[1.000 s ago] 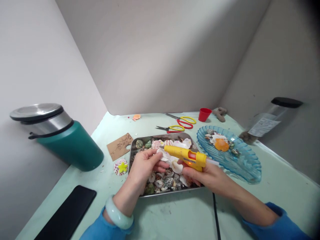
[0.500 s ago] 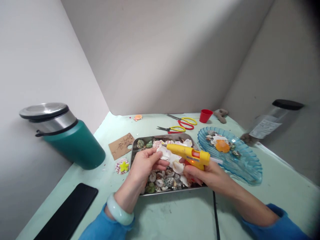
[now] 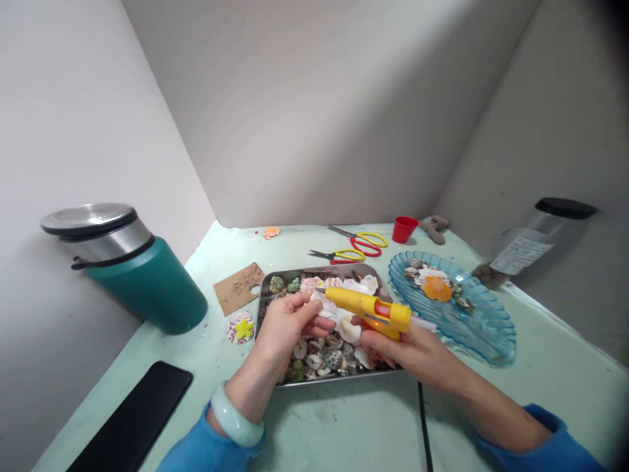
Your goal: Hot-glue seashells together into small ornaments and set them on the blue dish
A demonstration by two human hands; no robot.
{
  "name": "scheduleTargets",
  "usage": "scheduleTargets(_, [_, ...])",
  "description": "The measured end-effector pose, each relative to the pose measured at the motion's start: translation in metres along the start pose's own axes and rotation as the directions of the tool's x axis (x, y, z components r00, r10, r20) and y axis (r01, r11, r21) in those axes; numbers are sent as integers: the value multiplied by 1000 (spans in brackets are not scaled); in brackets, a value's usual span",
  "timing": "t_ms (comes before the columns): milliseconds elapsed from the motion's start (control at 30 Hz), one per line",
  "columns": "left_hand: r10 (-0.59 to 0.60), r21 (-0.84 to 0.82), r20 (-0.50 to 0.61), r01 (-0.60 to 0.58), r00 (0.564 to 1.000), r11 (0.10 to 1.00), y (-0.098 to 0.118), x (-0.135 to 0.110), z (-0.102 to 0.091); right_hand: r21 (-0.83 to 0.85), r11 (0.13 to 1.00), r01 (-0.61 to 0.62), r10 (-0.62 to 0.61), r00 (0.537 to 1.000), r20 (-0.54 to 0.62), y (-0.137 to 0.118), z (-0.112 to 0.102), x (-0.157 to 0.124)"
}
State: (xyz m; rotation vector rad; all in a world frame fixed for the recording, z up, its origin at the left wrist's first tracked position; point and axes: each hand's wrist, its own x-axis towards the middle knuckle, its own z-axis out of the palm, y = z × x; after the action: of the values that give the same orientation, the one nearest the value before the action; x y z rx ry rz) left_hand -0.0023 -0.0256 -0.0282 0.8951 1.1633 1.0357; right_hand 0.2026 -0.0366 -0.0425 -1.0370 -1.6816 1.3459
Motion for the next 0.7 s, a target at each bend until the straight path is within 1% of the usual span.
scheduleTargets(67, [6, 6, 0, -6, 1000, 1000, -1, 0, -1, -13, 1000, 7, -7, 1000, 0, 1, 0, 0])
scheduleTargets(233, [40, -5, -17, -40, 999, 999, -3, 0, -1, 36, 999, -28, 27, 1000, 9, 1, 0, -1])
scheduleTargets(367, [54, 5, -37, -53, 998, 999, -1, -1, 2, 10, 1000, -12, 12, 1000, 21, 2, 0, -2])
scheduleTargets(467, [67, 33, -60, -65, 996, 997, 0, -2, 3, -7, 1000, -5, 6, 999, 49, 5, -2, -1])
scheduleTargets(600, [101, 87, -91, -94, 991, 992, 1, -4, 5, -39, 999, 27, -25, 999, 46, 7, -3, -1])
scheduleTargets(700, [111, 110, -126, -97, 986, 989, 3, -4, 7, 7, 1000, -16, 16, 999, 49, 5, -2, -1])
